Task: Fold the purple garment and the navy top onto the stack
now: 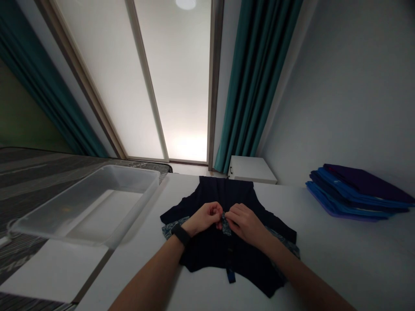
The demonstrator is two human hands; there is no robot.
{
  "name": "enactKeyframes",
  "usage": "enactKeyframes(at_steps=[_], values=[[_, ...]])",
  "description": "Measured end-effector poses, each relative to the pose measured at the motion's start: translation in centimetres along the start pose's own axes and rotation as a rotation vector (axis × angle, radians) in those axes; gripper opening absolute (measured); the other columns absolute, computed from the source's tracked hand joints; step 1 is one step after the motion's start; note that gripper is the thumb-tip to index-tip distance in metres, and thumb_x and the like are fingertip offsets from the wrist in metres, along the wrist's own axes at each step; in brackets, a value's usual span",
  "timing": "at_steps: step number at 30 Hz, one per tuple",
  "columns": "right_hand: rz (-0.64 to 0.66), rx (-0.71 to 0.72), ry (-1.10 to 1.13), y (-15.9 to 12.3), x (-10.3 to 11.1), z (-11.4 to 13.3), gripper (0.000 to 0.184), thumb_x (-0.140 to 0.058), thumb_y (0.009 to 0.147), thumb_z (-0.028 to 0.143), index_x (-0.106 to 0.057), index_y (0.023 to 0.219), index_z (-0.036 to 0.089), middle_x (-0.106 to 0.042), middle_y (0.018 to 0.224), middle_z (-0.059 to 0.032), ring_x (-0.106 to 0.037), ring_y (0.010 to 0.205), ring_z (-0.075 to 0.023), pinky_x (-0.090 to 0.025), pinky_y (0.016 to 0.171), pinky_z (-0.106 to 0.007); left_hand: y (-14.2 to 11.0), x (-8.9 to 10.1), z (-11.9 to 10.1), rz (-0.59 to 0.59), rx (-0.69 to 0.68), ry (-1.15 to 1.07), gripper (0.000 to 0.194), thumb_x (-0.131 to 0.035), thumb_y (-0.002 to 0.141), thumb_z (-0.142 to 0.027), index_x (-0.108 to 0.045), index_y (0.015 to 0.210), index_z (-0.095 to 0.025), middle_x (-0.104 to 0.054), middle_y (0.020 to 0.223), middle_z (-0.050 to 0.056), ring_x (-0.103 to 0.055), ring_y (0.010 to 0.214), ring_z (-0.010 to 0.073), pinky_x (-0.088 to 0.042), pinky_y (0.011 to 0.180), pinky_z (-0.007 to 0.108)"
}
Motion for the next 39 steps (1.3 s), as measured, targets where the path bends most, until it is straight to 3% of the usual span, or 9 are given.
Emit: enactKeyframes(at_steps=[3, 8, 12, 21, 30, 34, 39], values=[[-0.024, -0.041, 0.053, 0.1, 0.0, 0.3, 0.015, -0.047, 0.093, 0.012, -0.057, 0.087, 0.02, -0.059, 0.081, -0.0031, -0.051, 0.075, -0.0171, -0.037, 0.07, -0.03, 0.0, -0.1, 0.0, 0.022, 0.013, 0.009, 0.022, -0.066, 0.079, -0.033, -0.051, 0.078, -0.016, -0.057, 0.052, -0.005, -0.056, 0.048, 0.0099, -0.04, 0.051, 0.02], [0.06, 0.057, -0.078, 0.4, 0.2, 0.2, 0.012, -0.052, 0.09, 0.011, -0.058, 0.086, 0.02, -0.059, 0.082, -0.0032, -0.05, 0.079, -0.0187, -0.036, 0.069, -0.031, 0.1, -0.2, 0.3, 0.027, 0.008, 0.03, 0.018, -0.064, 0.079, -0.029, -0.051, 0.078, -0.017, -0.057, 0.055, -0.005, -0.057, 0.051, 0.0105, -0.044, 0.054, 0.022], [0.072, 0.054, -0.078, 0.2, 0.2, 0.0, 0.011, -0.053, 0.089, 0.01, -0.058, 0.086, 0.02, -0.058, 0.084, -0.0036, -0.05, 0.079, -0.0184, -0.036, 0.069, -0.03, 0.1, -0.3, 0.2, 0.06, -0.003, 0.101, 0.014, -0.063, 0.076, -0.022, -0.051, 0.08, -0.017, -0.057, 0.059, -0.006, -0.057, 0.055, 0.0106, -0.046, 0.058, 0.024], [0.031, 0.008, 0.034, -0.4, -0.6, -0.1, 0.015, -0.049, 0.09, 0.009, -0.057, 0.083, 0.02, -0.055, 0.082, -0.0028, -0.047, 0.076, -0.0172, -0.037, 0.067, -0.028, -0.5, 0.1, -0.7, 0.028, -0.143, 0.605, 0.003, -0.056, 0.079, -0.016, -0.053, 0.08, -0.017, -0.053, 0.07, -0.005, -0.046, 0.061, 0.0088, -0.036, 0.057, 0.02], [-0.023, 0.072, -0.11, -0.3, -0.2, -0.1, 0.024, -0.044, 0.096, 0.016, -0.055, 0.075, 0.021, -0.053, 0.074, -0.0023, -0.045, 0.071, -0.0178, -0.033, 0.065, -0.031, 0.0, -0.4, 0.2, -0.013, -0.05, 0.26, 0.014, -0.058, 0.08, -0.027, -0.047, 0.077, -0.018, -0.042, 0.058, -0.008, -0.04, 0.047, 0.0059, -0.03, 0.045, 0.018], [-0.025, -0.024, -0.008, -0.4, -0.3, 0.1, 0.022, -0.042, 0.096, 0.014, -0.056, 0.08, 0.021, -0.057, 0.08, -0.0032, -0.048, 0.076, -0.0182, -0.036, 0.07, -0.032, -0.1, -0.6, -0.1, -0.026, -0.049, 0.205, 0.022, -0.059, 0.082, -0.035, -0.046, 0.077, -0.019, -0.043, 0.056, -0.009, -0.039, 0.045, 0.0057, -0.028, 0.044, 0.018], [-0.132, -0.352, 0.197, -0.5, -0.8, 0.9, 0.015, -0.05, 0.09, 0.016, -0.051, 0.077, 0.021, -0.057, 0.08, -0.0018, -0.05, 0.079, -0.0183, -0.037, 0.073, -0.032, -0.1, -1.1, 0.0, -0.045, -0.067, 0.24, 0.021, -0.059, 0.084, -0.033, -0.046, 0.078, -0.019, -0.045, 0.056, -0.008, -0.043, 0.046, 0.007, -0.031, 0.045, 0.019]])
Point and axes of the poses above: each hand's wrist, its own y-axis towards the middle knuckle, its own x-axis out of the back of the hand, z = x × y, the point moved 1 cm from there along y, towards the middle knuckle
